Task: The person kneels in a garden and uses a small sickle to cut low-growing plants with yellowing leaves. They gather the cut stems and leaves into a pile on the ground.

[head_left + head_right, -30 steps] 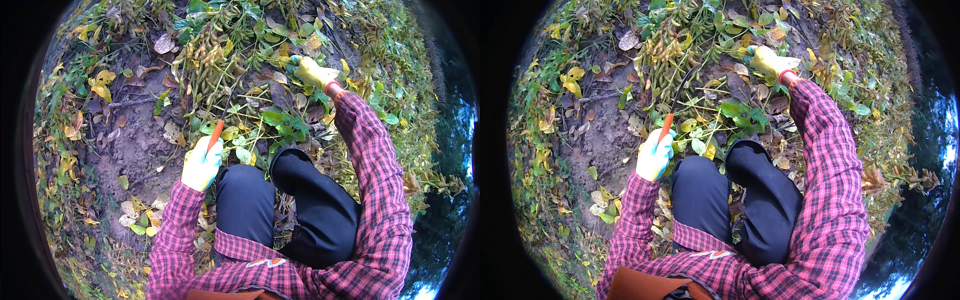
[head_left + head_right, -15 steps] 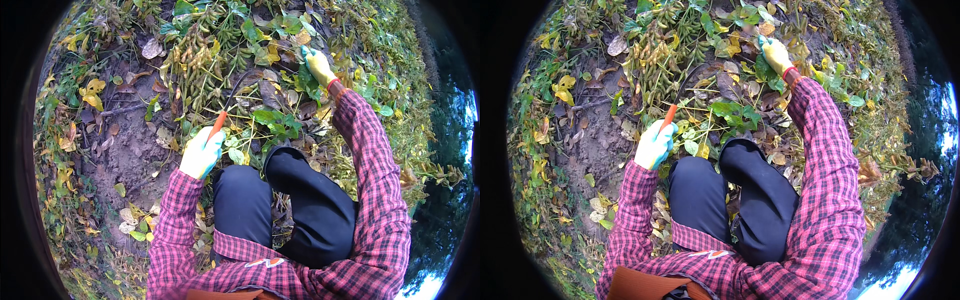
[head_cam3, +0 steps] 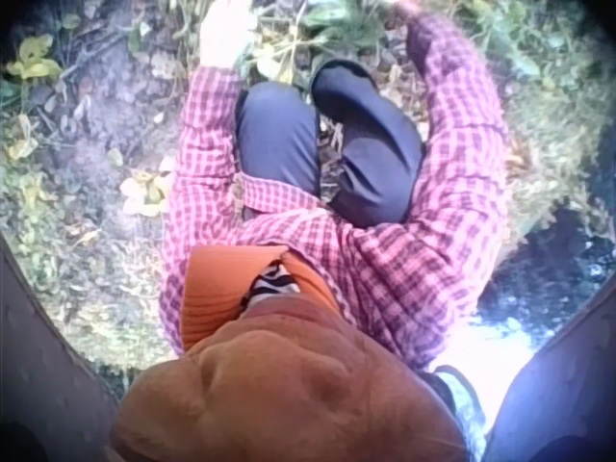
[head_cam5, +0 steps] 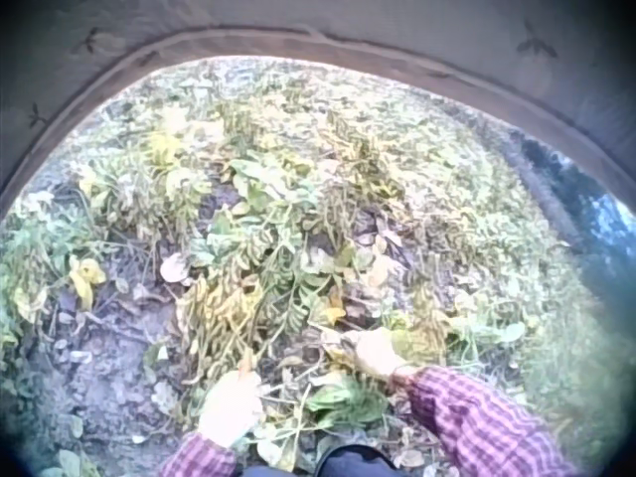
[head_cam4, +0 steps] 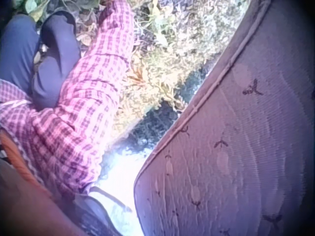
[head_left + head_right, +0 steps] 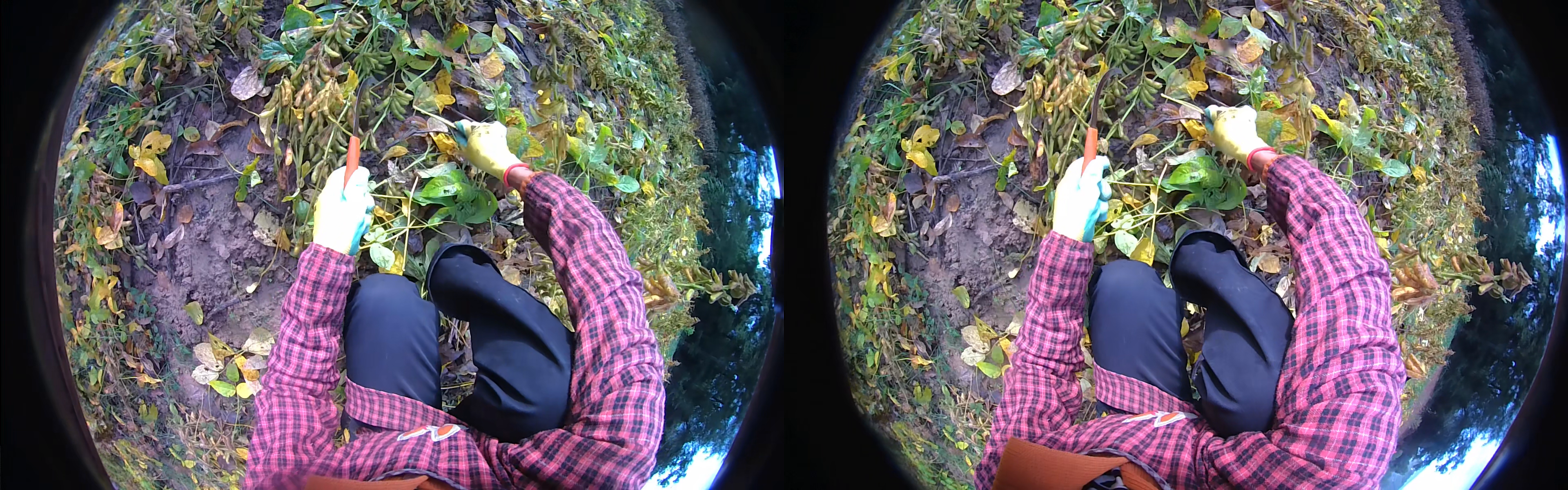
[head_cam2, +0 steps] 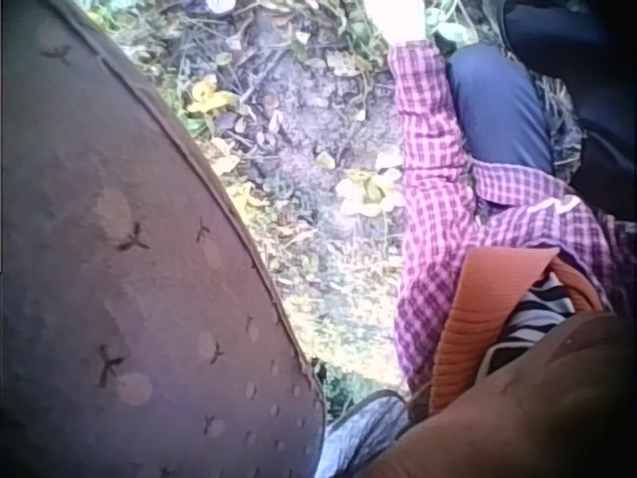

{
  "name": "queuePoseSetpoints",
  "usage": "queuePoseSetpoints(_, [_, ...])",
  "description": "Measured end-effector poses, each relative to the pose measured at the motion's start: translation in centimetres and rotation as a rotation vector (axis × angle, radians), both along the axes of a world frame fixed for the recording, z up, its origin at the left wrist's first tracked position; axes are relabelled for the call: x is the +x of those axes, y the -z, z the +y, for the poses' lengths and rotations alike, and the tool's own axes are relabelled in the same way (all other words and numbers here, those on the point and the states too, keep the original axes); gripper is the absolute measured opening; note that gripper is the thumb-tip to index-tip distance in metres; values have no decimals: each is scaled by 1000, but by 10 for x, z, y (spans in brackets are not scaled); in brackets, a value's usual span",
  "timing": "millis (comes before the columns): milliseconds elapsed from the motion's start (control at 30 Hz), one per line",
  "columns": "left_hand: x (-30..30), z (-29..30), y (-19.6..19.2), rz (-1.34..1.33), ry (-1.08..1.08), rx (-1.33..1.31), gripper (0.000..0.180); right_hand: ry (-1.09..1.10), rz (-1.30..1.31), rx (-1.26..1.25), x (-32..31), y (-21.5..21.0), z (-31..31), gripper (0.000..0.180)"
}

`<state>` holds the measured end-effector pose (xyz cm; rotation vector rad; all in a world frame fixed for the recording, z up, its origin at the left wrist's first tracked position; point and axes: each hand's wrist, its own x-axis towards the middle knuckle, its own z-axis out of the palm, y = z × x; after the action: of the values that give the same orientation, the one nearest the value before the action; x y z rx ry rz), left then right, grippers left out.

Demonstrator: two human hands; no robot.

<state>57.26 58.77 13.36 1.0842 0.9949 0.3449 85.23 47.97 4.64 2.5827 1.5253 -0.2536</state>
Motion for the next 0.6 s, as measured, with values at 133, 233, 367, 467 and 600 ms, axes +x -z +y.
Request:
queuePoseSetpoints(133, [-16,4,3,93,39,44,26,260,-187,-130,77,-28,-24,37])
queuePoseSetpoints(233, [-13,9,9,73,60,-27,28,235,-231,-256,78,-33,-33,45])
queuePoseSetpoints(367, [24,15,13,-10,26,-148,14,16,-277,-7,40,-31,-16,65])
queuePoseSetpoints(467, [63,18,15,-49,7,-175,22,-157,-236,304,23,-34,13,63])
queuePoseSetpoints(600, [93,15,19,-66,-92,-130,19,-292,-212,410,16,-40,52,65])
